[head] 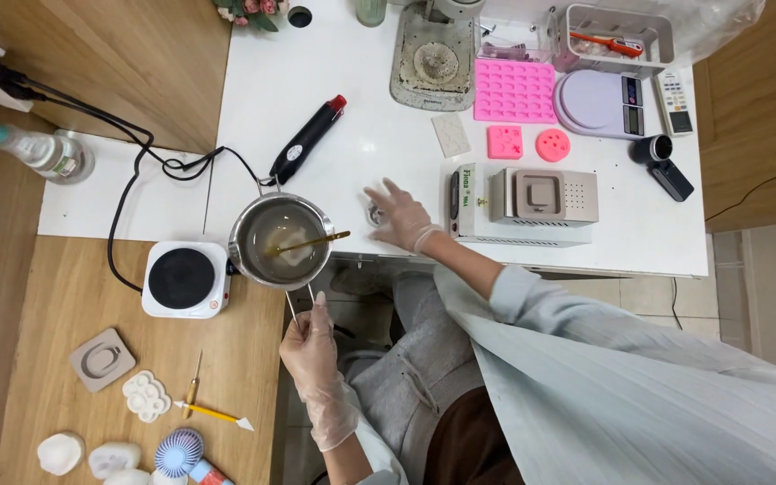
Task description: Stirring melted wax in a pot and using a heat sealing tool on packaging materials.
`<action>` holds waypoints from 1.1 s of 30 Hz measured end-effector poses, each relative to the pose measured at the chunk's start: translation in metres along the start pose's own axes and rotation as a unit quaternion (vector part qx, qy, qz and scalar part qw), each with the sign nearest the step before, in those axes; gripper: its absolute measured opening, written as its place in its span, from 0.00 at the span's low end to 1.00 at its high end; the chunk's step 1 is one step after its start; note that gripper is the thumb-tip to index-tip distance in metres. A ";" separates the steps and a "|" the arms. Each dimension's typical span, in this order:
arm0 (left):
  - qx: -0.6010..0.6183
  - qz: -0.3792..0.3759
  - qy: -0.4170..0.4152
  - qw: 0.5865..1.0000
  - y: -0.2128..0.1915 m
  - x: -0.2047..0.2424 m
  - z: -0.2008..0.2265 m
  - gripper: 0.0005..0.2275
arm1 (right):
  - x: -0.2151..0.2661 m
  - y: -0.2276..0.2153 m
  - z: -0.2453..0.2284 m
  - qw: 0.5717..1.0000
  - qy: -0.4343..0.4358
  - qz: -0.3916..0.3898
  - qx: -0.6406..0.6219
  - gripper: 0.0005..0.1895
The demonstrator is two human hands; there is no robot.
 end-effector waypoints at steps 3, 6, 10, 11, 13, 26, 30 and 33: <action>-0.002 0.003 0.003 1.000 -0.001 -0.005 -0.007 0.14 | -0.031 0.050 0.029 0.999 -0.028 -0.004 0.042 0.45; -0.001 0.006 0.002 1.000 0.010 0.001 -0.019 0.15 | -0.041 0.085 0.064 0.993 0.059 -0.099 0.029 0.25; 0.006 0.009 -0.002 1.000 0.034 0.018 -0.023 0.13 | 0.009 0.021 0.059 0.999 -0.034 0.004 -0.014 0.26; 0.000 0.014 -0.012 1.000 0.043 0.024 -0.020 0.13 | 0.030 -0.015 0.052 0.990 -0.093 0.035 -0.104 0.28; -0.010 0.012 -0.027 1.000 0.060 0.035 -0.021 0.12 | 0.075 -0.078 0.057 0.969 -0.142 0.067 -0.190 0.31; -0.157 -0.020 0.003 0.987 0.144 0.084 -0.053 0.13 | 0.245 -0.158 0.207 0.962 0.063 0.251 -0.087 0.33; -0.162 -0.042 0.049 0.985 0.164 0.102 -0.054 0.15 | 0.237 -0.149 0.213 0.970 0.045 0.218 -0.096 0.33; -0.182 -0.056 0.061 0.980 0.166 0.119 -0.063 0.16 | 0.246 -0.144 0.215 0.972 0.005 0.228 -0.055 0.37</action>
Point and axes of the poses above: each hand's wrist, its own x-axis away from the middle knuckle, its own y-axis out of the palm, z = x × y, the point moved 2 cm from there along -x, towards the middle knuckle, and after that the axes turned 11 degrees about -y, right-handed, at the moved point
